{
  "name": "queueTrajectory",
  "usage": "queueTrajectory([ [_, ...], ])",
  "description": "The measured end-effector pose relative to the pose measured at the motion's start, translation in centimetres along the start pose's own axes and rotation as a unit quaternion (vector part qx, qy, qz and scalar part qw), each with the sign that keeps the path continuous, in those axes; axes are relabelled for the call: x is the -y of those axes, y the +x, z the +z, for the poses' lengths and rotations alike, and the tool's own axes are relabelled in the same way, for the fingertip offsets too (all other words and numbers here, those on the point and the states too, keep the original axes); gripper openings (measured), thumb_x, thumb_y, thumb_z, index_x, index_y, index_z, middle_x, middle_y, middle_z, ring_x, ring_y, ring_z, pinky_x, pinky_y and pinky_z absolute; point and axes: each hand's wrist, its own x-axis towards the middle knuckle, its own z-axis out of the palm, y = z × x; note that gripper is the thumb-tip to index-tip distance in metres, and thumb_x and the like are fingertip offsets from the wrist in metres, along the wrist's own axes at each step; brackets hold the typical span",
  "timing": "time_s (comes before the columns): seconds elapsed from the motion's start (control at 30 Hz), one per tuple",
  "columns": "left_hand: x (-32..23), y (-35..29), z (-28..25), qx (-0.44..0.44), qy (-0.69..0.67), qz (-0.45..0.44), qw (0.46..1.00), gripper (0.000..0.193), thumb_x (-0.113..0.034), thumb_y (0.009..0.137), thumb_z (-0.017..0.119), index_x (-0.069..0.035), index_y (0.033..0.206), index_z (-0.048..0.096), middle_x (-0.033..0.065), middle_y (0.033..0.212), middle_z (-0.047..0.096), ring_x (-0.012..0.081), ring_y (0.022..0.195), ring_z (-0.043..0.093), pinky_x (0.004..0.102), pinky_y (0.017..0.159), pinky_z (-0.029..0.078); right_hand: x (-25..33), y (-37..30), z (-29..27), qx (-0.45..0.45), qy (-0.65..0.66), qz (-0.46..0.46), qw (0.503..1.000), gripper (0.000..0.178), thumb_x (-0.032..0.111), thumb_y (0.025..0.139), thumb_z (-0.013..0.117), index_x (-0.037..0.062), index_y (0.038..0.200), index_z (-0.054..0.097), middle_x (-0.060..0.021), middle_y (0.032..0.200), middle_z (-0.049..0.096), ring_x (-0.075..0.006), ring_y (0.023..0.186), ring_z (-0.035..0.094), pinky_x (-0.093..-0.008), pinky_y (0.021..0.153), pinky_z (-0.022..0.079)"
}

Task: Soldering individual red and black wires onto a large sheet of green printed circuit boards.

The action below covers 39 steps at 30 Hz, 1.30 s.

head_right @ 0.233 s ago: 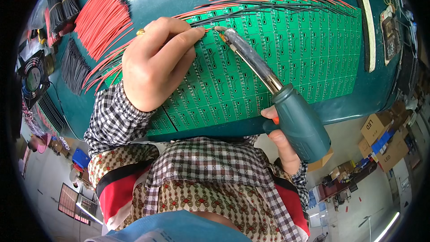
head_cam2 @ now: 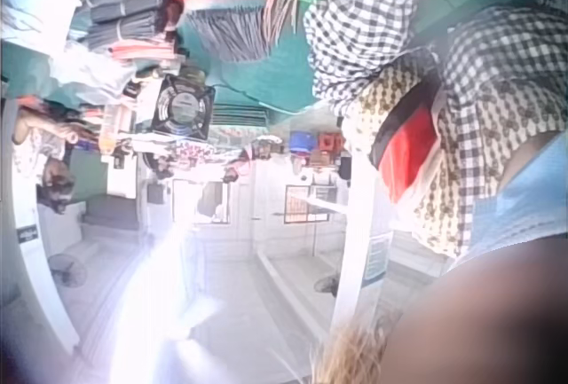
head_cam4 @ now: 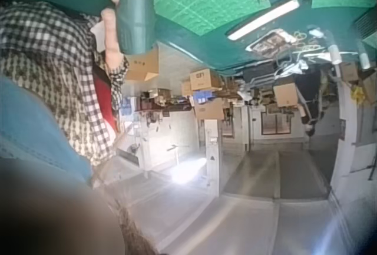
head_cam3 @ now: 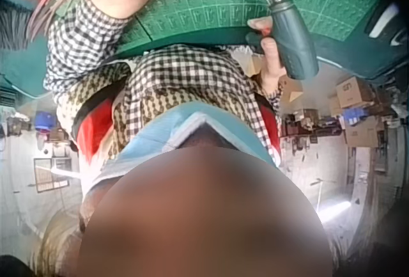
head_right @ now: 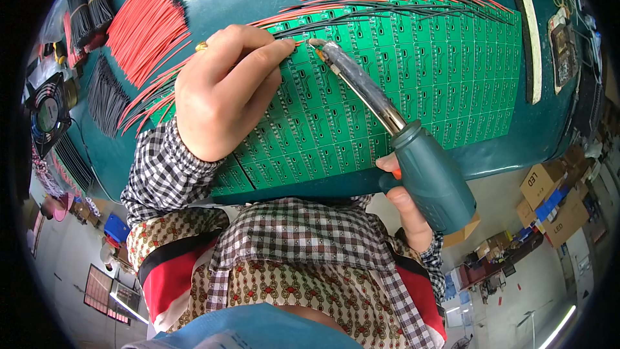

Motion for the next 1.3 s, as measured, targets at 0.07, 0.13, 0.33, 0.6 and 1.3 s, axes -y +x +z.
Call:
queueTrajectory([
  [0.07,0.0,0.0,0.0,0.0,0.002,0.0,1.0,0.029,0.007,0.062,0.064,-0.001,0.09,0.063,0.0073,0.081,0.056,0.022,0.067,0.057,0.0304,0.055,0.047,0.0,-0.1,0.1,0.001,0.005,0.003,1.0,0.068,0.04,0.079,0.063,-0.0162,0.112,0.043,-0.0142,0.079,0.055,-0.0237,0.07,0.057,-0.0372,0.065,0.052],
  [0.13,0.0,-0.1,-0.1,0.002,0.004,-0.001,1.0,0.029,0.007,0.062,0.064,-0.001,0.09,0.063,0.0073,0.081,0.056,0.0221,0.067,0.057,0.0305,0.055,0.047,0.0,-0.2,0.3,-0.006,0.019,0.017,1.0,0.07,0.04,0.078,0.064,-0.0164,0.113,0.042,-0.0132,0.078,0.054,-0.023,0.069,0.056,-0.0383,0.066,0.053],
  [0.33,-0.2,-0.2,0.0,0.006,0.002,-0.001,1.0,0.029,0.007,0.062,0.064,-0.001,0.09,0.063,0.0073,0.081,0.056,0.0218,0.067,0.057,0.0305,0.055,0.047,-0.3,-0.5,0.2,-0.027,0.035,0.0,0.999,0.074,0.045,0.077,0.063,-0.0177,0.112,0.042,-0.0129,0.078,0.053,-0.0232,0.068,0.056,-0.0384,0.064,0.054],
  [0.6,0.1,0.3,0.7,0.002,-0.006,0.003,1.0,0.029,0.007,0.062,0.063,-0.001,0.09,0.063,0.0071,0.081,0.056,0.0214,0.066,0.057,0.0308,0.055,0.046,-0.1,0.0,-0.1,-0.043,0.017,0.0,0.999,0.077,0.046,0.078,0.061,-0.02,0.113,0.04,-0.0136,0.077,0.054,-0.024,0.068,0.057,-0.0383,0.063,0.054],
  [1.3,-2.5,-1.3,2.8,-0.147,0.148,0.044,0.977,0.016,-0.017,0.067,0.057,-0.003,0.063,0.049,0.0132,0.067,0.047,0.0287,0.065,0.055,0.0397,0.046,0.045,-1.0,8.3,6.4,0.215,0.276,0.045,0.936,0.062,0.051,0.088,0.044,0.0001,0.123,0.042,-0.001,0.077,0.045,-0.0135,0.072,0.044,-0.027,0.062,0.041],
])
